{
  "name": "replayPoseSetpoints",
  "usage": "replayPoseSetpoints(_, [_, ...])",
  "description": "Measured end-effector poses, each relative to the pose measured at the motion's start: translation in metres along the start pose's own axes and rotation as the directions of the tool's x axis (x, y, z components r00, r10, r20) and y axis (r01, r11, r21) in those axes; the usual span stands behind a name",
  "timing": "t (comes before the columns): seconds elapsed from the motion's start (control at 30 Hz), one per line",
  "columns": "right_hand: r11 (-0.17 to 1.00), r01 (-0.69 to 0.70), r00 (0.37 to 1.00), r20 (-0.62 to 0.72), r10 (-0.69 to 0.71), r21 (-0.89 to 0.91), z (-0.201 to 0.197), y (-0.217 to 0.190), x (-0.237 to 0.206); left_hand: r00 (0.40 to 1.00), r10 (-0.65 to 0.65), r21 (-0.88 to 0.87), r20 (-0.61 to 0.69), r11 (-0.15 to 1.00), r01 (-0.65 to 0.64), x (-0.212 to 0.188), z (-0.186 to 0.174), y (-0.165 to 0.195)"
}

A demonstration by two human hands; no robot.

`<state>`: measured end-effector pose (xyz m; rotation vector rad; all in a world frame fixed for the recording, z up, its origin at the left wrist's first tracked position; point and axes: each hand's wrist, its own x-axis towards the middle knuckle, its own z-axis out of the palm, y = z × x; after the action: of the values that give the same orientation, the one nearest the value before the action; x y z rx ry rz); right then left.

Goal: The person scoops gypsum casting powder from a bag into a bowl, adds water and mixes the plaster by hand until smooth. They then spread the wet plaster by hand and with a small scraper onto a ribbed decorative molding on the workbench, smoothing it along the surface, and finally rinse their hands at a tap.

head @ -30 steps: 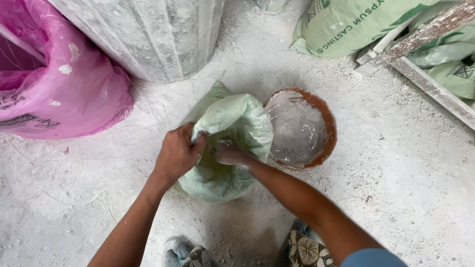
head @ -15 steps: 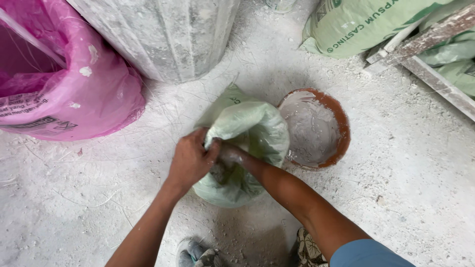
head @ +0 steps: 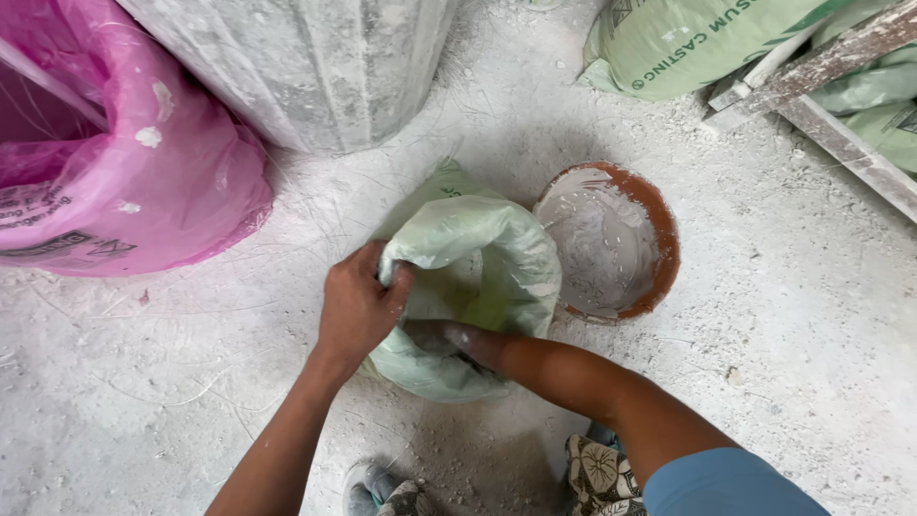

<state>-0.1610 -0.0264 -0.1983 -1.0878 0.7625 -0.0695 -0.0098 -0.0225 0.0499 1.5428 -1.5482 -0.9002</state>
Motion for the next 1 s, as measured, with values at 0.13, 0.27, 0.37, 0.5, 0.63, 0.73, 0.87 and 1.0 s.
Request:
replayPoseSetpoints(0.13, [0.917,-0.032,0.982,0.181,-0.044,0.397,-0.021,-0.025,-0.035,0.999,0.006,0.086,-0.049,0.996,-0.002,0.009,-0.003,-0.007])
replayPoseSetpoints(0.27, [0.839,0.049,0.968,0.181,-0.174,0.542,-0.051,-0.063,-0.083,0.996,0.016,0.137,-0.09,0.991,-0.003,0.024,0.002,-0.027])
replayPoseSetpoints(0.37, [0.805,0.162,0.973,0.045,-0.227,0.571,-0.088,-0.08,-0.145,0.994,-0.034,0.158,-0.107,0.986,0.05,0.037,0.01,-0.056])
replayPoseSetpoints(0.5, [0.838,0.283,0.947,-0.272,-0.168,0.467,-0.153,-0.083,-0.237,0.987,-0.078,0.232,-0.142,0.967,0.11,0.049,0.006,-0.107])
replayPoseSetpoints(0.63, [0.96,0.159,0.867,-0.497,-0.024,0.231,-0.203,-0.075,-0.273,0.979,-0.02,0.357,-0.204,0.929,0.093,0.042,-0.001,-0.128])
replayPoseSetpoints(0.73, [0.997,-0.001,0.827,-0.56,0.046,0.08,-0.22,-0.07,-0.276,0.943,0.243,0.5,-0.226,0.86,-0.101,0.032,0.007,-0.104])
replayPoseSetpoints(0.87, [0.968,-0.219,0.746,-0.66,0.084,-0.124,-0.235,-0.069,-0.285,0.884,0.456,0.575,-0.103,0.752,-0.321,0.019,0.024,-0.045])
replayPoseSetpoints(1.0, [0.874,-0.396,0.635,-0.772,0.039,-0.282,-0.245,-0.056,-0.288,0.87,0.481,0.613,0.107,0.657,-0.439,0.008,0.053,-0.005])
